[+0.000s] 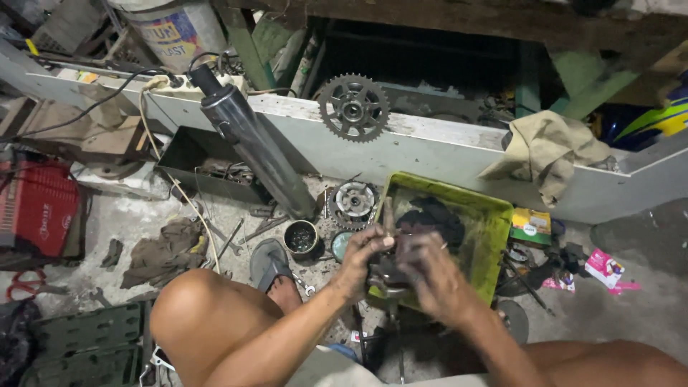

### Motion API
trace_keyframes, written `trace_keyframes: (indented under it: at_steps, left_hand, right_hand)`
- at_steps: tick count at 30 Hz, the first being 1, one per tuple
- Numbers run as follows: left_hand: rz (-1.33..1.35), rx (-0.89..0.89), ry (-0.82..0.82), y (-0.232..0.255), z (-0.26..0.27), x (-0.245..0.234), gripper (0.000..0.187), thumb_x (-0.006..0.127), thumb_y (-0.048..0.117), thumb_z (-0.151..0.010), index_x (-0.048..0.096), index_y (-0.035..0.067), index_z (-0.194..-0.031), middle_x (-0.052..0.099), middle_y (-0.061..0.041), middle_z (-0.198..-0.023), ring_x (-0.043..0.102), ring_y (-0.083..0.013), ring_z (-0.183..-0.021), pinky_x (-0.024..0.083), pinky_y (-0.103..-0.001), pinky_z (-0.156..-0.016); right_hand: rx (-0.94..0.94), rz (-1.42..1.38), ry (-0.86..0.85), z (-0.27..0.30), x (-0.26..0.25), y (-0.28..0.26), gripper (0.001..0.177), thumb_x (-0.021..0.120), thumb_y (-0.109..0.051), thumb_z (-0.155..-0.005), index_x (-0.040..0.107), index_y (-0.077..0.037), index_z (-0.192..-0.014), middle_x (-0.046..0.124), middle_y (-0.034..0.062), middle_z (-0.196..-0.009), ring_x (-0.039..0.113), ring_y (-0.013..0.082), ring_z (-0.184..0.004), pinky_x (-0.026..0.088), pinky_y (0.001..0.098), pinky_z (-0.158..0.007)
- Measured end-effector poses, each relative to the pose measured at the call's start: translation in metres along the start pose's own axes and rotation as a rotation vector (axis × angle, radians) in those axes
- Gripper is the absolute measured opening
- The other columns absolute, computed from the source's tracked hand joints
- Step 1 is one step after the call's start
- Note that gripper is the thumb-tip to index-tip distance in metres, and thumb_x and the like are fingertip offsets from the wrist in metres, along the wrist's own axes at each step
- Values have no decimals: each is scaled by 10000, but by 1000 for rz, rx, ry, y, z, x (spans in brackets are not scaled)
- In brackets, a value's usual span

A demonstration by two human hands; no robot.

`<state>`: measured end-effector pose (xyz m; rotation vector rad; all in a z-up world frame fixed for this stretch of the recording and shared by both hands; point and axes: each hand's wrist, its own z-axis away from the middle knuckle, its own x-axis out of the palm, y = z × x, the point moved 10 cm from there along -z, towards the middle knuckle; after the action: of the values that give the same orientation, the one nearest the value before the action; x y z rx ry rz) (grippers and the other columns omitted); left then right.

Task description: The person pours liquid from a plastic bottle onto a crankshaft held over a green tray, then wipes the crankshaft with a cloth. The person rotates the crankshaft to clean different areas and continues wiping until the end of the clip.

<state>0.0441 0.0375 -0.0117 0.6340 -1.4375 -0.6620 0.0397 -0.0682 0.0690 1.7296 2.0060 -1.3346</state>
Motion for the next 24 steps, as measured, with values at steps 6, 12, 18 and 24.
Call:
trace_keyframes:
  at_steps: [6, 12, 18, 24]
  left_hand:
    - [-104, -94, 334, 5, 6, -8, 294, 774, 333, -716, 657, 88, -828, 626, -78, -744, 598, -188, -697, 480, -318, -612]
    - [-114, -115, 375, -3, 8, -12, 278, 781, 340, -739, 661, 103, -821, 627, -62, -751, 603, -178, -740, 493, -307, -647]
    - [-229, -91, 364, -18, 1, -30, 286, 787, 366, -750, 661, 115, -805, 593, -27, -760, 564, -156, -756, 453, -294, -670]
    - [-98, -131, 340, 21, 12, 20, 287, 783, 323, -739, 669, 80, -841, 609, -90, -731, 596, -200, -716, 490, -316, -614]
  right_hand:
    - [33, -63, 98, -11, -22, 20, 460, 579, 161, -891, 544, -7, -1318, 500, 91, -865, 528, 348, -820, 476, 471, -792]
    - [-26, -182, 100, -10, -21, 7, 691, 510, 198, -876, 361, -18, -1515, 494, 133, -881, 490, 359, -740, 483, 474, -669]
    - [-255, -130, 117, -6, -9, -27, 888, 594, 230, -809, 199, 4, -1572, 544, 188, -943, 517, 369, -729, 510, 519, -623]
    - [-106, 312, 151, 42, -10, 58, 687, 592, 148, -914, 342, 75, -1549, 556, 246, -1164, 627, 367, -1043, 537, 466, -792]
